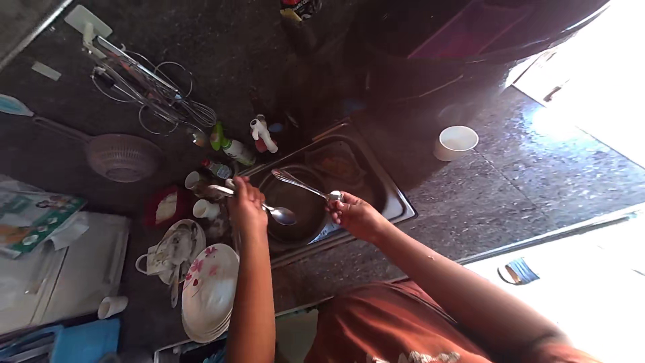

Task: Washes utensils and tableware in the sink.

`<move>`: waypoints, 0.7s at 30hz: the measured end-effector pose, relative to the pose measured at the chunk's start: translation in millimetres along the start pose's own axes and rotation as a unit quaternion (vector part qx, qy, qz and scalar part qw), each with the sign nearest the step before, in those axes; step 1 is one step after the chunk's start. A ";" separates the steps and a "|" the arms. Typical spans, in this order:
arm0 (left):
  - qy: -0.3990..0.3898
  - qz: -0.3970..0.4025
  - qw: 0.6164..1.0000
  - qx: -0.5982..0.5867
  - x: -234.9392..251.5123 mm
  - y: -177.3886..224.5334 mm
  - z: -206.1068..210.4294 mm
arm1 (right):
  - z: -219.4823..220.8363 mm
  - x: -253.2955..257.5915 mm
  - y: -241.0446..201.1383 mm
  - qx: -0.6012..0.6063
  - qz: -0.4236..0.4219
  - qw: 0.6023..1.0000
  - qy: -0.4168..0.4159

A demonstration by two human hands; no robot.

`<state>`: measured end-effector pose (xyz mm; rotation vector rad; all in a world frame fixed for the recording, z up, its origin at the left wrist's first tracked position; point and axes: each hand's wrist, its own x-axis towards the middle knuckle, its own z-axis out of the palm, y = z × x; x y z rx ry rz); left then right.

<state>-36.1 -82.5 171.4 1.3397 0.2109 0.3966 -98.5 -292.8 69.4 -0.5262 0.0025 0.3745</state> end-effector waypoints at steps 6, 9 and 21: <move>-0.185 0.003 0.981 0.050 -58.7 -19.9 20.3 | 25.1 -3.9 -0.4 0.012 0.028 0.999 -0.035; -0.188 0.019 0.978 0.083 -61.0 -23.4 22.1 | 24.8 -3.3 2.1 -0.116 -0.002 0.992 -0.055; -0.182 0.008 0.981 0.070 -63.0 -22.2 20.1 | 33.5 -6.2 0.7 -0.251 -0.034 0.965 -0.070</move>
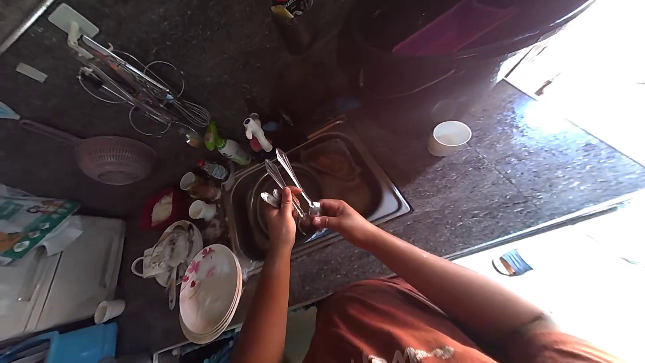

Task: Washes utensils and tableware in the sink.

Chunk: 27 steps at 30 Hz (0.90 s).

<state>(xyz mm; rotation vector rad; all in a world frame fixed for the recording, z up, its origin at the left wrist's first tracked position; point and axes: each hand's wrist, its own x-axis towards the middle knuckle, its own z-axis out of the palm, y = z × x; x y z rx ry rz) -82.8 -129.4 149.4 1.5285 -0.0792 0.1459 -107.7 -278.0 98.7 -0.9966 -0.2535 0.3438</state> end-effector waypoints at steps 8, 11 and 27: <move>-0.108 -0.079 0.968 -0.213 7.3 11.2 -16.4 | -8.0 0.8 -8.5 0.083 -0.009 0.996 0.036; -0.074 -0.088 0.971 -0.208 9.5 14.0 -17.7 | -13.4 1.2 -8.4 0.095 -0.014 0.995 0.038; 0.076 0.004 0.996 0.052 1.1 16.4 3.2 | -10.1 -1.4 -8.9 -0.024 -0.017 0.999 -0.026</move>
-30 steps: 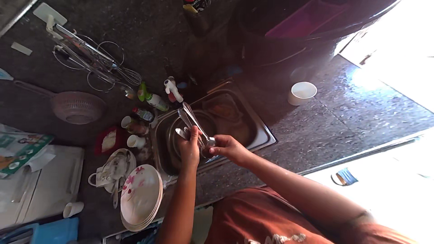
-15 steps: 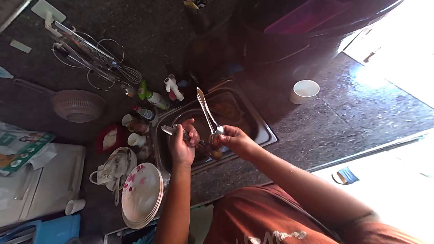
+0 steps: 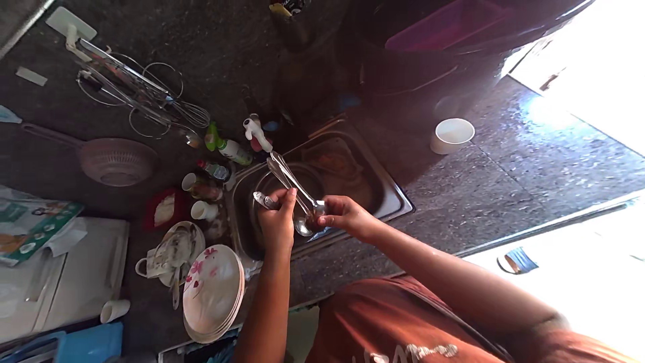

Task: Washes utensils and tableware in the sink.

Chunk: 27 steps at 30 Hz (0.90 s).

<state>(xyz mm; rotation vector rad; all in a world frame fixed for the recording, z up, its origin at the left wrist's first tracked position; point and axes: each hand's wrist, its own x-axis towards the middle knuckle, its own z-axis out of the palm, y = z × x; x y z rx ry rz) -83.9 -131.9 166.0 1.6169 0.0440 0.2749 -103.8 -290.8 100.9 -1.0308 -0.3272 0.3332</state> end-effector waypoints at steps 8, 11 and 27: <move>0.036 0.009 0.999 -0.016 5.9 15.2 -11.2 | -5.9 -8.9 9.7 0.004 0.012 0.999 -0.043; 0.043 0.009 0.998 -0.049 9.2 19.8 -14.0 | -8.1 -13.6 15.6 0.006 0.013 0.998 -0.057; -0.002 -0.089 0.933 -0.349 27.4 -8.6 -36.0 | -37.9 -13.5 22.5 0.052 0.029 0.998 0.021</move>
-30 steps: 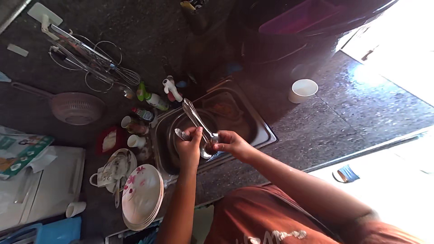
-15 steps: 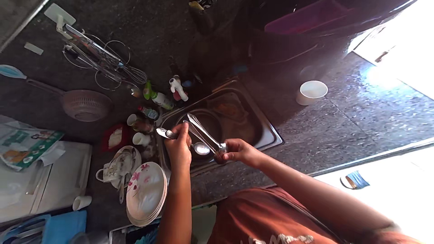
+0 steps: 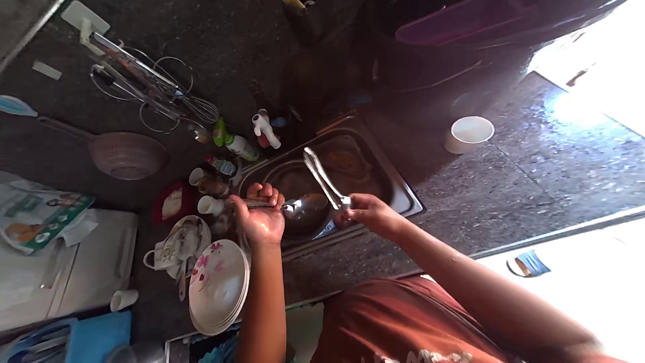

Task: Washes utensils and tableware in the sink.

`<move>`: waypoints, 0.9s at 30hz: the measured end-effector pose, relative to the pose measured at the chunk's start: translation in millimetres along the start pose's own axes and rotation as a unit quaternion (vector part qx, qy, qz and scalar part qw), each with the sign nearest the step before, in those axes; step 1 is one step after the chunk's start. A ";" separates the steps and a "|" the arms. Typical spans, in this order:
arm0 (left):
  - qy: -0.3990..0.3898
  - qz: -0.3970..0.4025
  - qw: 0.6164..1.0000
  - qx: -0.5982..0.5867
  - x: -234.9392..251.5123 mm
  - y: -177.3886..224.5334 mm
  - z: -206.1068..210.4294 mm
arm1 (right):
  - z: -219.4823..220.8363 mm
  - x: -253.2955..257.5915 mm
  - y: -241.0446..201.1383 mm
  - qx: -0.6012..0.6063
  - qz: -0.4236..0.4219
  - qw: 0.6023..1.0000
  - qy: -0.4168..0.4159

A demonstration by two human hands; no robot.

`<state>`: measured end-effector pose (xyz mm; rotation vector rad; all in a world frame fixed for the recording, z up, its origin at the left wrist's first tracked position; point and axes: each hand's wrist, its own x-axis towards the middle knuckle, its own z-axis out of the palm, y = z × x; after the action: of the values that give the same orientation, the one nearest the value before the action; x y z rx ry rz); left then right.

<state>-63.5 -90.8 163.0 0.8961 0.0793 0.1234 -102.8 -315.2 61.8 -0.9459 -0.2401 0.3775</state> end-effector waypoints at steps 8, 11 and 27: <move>0.149 -0.290 0.903 0.279 45.2 -141.2 -104.0 | 6.9 96.7 98.7 -0.266 0.194 0.944 0.017; 0.214 -0.318 0.888 0.252 58.8 -160.1 -136.9 | 14.0 116.2 131.8 -0.428 0.202 0.881 -0.029; 0.307 -0.320 0.797 0.410 109.4 -205.1 -185.7 | -16.8 212.3 174.9 -0.593 0.336 0.722 -0.117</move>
<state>37.7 -58.6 -115.0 1.6195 1.1129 -0.2922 59.7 -147.2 -84.3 -2.2943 -0.3731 1.0859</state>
